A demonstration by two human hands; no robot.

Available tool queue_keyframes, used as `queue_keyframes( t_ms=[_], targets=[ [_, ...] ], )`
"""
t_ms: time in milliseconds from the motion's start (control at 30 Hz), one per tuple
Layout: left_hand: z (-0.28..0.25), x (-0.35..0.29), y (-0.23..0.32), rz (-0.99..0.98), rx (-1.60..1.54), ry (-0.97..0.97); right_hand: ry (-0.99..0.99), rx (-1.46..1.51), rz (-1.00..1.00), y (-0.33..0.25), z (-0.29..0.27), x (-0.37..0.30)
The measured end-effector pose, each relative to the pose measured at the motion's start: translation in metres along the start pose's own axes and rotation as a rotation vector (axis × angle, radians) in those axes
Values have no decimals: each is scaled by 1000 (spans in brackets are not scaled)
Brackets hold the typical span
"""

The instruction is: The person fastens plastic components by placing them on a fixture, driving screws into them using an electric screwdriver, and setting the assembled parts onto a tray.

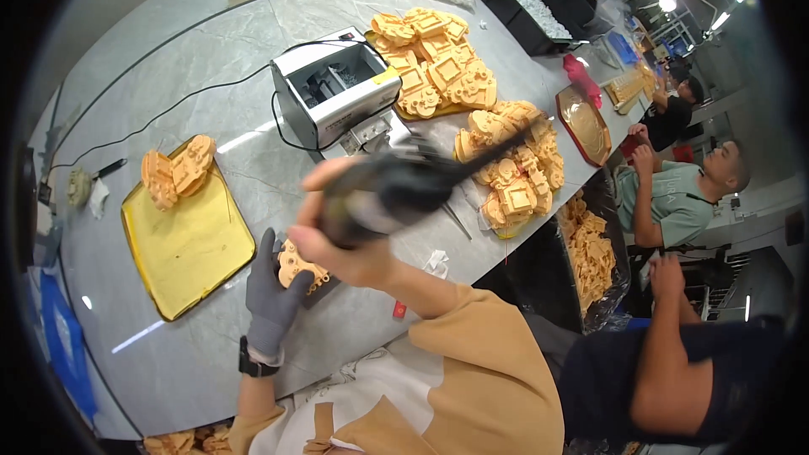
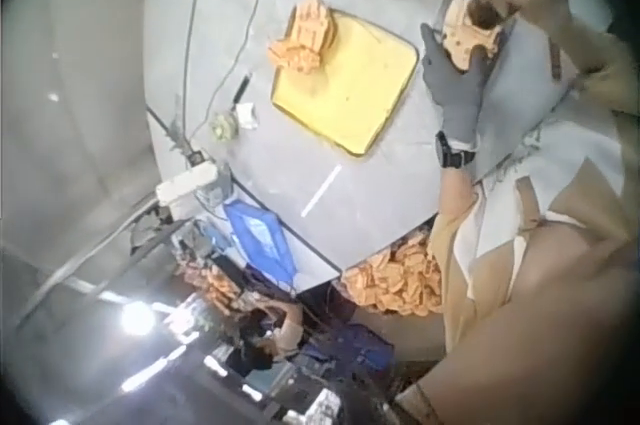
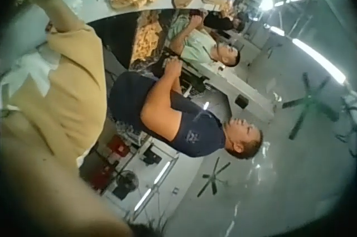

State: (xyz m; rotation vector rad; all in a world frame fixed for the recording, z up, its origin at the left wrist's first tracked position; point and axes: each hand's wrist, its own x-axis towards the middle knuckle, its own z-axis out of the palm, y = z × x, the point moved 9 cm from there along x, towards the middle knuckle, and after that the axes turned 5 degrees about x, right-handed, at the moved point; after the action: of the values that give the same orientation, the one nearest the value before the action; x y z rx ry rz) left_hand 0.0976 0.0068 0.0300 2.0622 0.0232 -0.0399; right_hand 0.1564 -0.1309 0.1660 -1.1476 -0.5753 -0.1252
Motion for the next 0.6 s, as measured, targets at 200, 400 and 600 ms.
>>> queue_keyframes(
  t_ms=[200, 400, 600],
  targets=[
    [-11, 0, -17, -297, -1127, 31, 245, 131, -129, -48, -48, -18],
    [-145, -172, -106, -116, -1389, 934, 433, 135, -61, -31, -82, -29],
    [-253, -468, -189, 150, -1410, 1665, 451, 183, 65, 1, -99, -34]
  ],
)
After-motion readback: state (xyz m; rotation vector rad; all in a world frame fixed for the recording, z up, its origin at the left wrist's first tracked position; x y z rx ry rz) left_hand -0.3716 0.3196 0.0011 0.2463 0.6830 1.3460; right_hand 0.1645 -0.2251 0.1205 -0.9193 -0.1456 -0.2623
